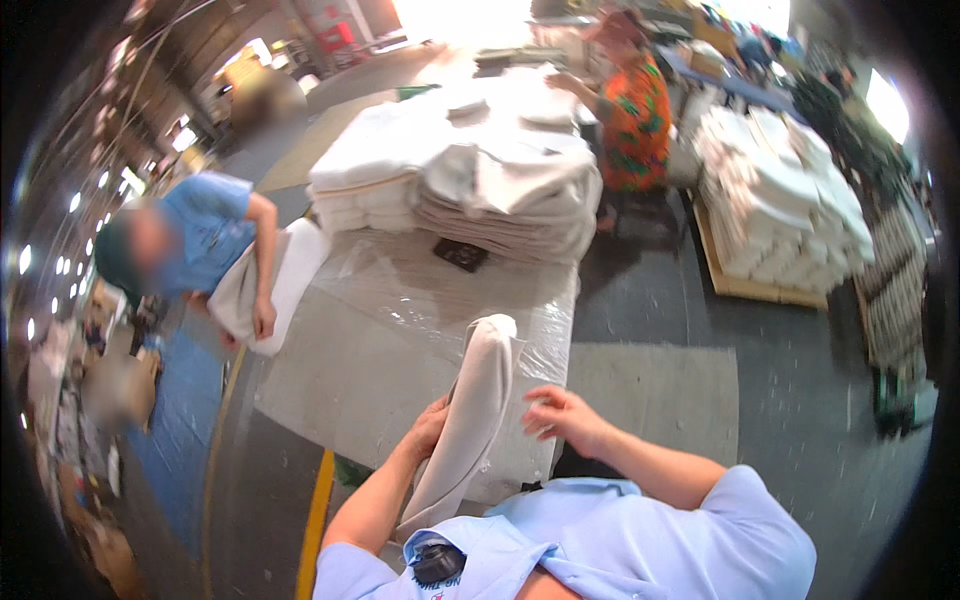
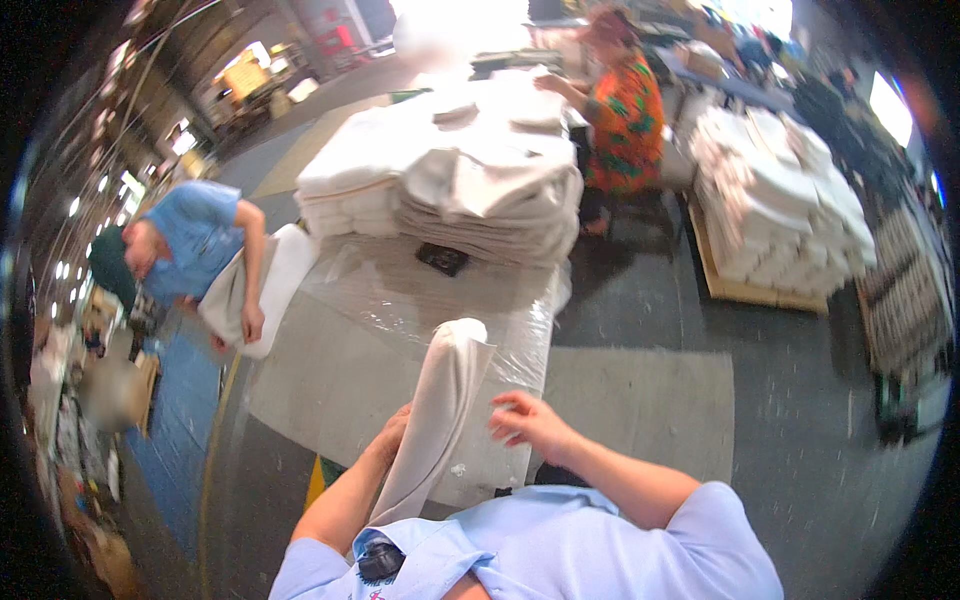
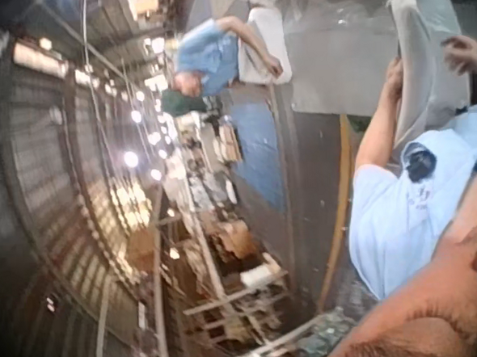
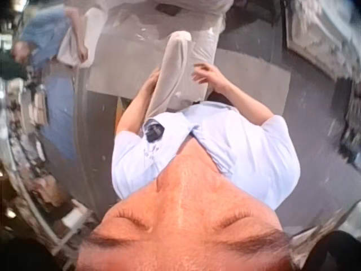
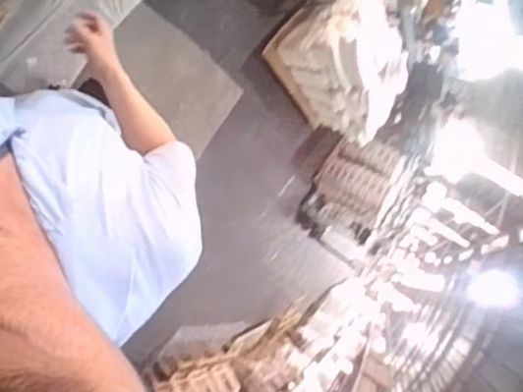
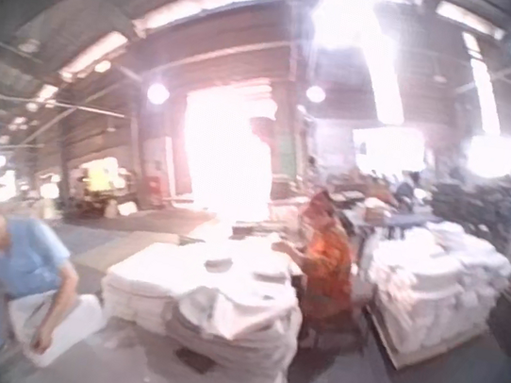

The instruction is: The person inserts white foam cushions into fabric covers by hand, aligning the foam and pulling the cover over it. The person then closes the zipper on each cover and places the finished cushion on a stack.

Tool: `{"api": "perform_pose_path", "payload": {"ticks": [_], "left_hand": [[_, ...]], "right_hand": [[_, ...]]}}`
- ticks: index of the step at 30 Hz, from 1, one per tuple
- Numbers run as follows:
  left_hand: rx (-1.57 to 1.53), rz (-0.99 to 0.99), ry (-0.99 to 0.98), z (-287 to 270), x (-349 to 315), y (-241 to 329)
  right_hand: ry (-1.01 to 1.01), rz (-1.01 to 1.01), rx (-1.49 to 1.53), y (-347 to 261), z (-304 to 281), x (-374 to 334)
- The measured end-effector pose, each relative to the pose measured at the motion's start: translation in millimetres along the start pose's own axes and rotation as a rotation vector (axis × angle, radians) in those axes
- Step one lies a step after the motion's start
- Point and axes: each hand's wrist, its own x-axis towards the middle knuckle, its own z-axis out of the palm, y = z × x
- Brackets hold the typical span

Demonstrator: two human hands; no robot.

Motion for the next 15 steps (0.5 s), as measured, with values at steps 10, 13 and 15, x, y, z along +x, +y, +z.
{"api": "perform_pose_path", "payload": {"ticks": [10, 13, 15], "left_hand": [[-0.145, -0.297, -0.168, 11.3, 18.9, -17.3], [-0.124, -0.319, -0.194, 11.9, 27.8, -12.3], [-0.111, -0.327, -0.215, 9.3, 32.5, -12.2]], "right_hand": [[0.280, 0.001, 0.179, 27.4, -30.1, 41.3], [0.284, -0.040, 0.256, 34.1, -34.6, 47.6], [0.292, -0.111, 0.329, 36.0, -33.7, 45.5]]}}
